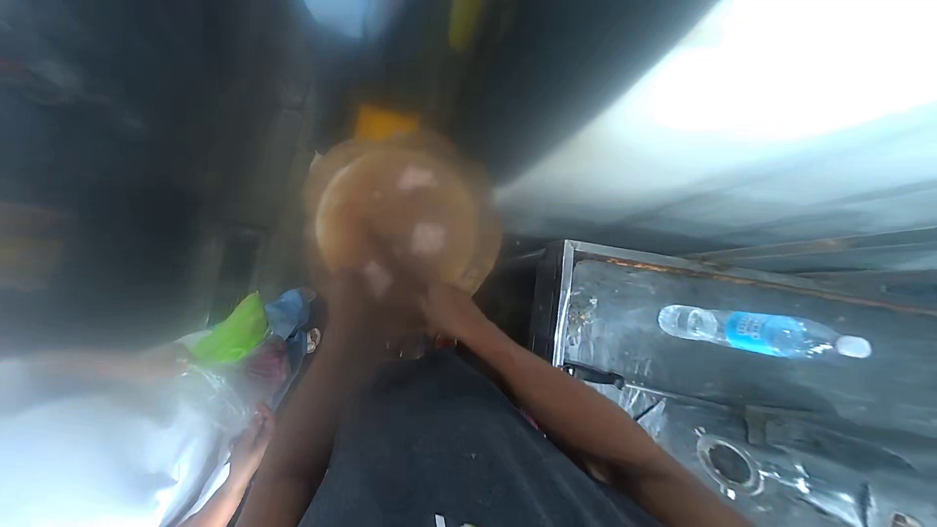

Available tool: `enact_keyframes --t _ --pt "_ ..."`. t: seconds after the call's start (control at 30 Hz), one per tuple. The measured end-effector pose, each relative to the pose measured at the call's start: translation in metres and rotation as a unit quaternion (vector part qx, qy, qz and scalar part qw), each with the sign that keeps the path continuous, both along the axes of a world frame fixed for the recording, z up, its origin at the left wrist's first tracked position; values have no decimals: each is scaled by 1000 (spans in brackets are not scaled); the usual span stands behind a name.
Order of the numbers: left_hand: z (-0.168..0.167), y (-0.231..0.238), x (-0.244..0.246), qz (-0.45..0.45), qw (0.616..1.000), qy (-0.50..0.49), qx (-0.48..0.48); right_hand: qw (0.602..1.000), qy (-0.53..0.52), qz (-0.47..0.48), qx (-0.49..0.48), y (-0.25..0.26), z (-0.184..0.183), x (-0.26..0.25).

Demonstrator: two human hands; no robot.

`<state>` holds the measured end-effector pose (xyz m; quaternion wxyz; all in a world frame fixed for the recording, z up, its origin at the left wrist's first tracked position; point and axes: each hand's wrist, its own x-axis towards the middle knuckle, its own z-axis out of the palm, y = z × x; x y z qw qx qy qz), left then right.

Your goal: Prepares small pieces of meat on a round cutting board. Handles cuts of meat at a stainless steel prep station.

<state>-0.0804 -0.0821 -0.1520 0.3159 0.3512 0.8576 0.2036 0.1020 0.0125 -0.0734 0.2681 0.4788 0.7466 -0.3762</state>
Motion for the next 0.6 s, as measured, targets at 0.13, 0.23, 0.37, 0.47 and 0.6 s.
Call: enact_keyframes --t 0.13,0.23,0.37,0.47,0.6 --pt "-2 -11 -4 1 999 -25 43 995 59 -63 47 16 41 0" --pt "2 -22 1 54 996 -39 66 985 139 -76 74 1 62 -8" --pt "8 -21 16 37 999 -5 18 999 46 -2 -8 -31 -1 -13" --pt "16 4 25 -20 999 8 -48 999 15 -32 -28 -24 -9 -7" --pt "49 63 40 -33 996 -78 -14 985 70 -151 34 5 7 28"
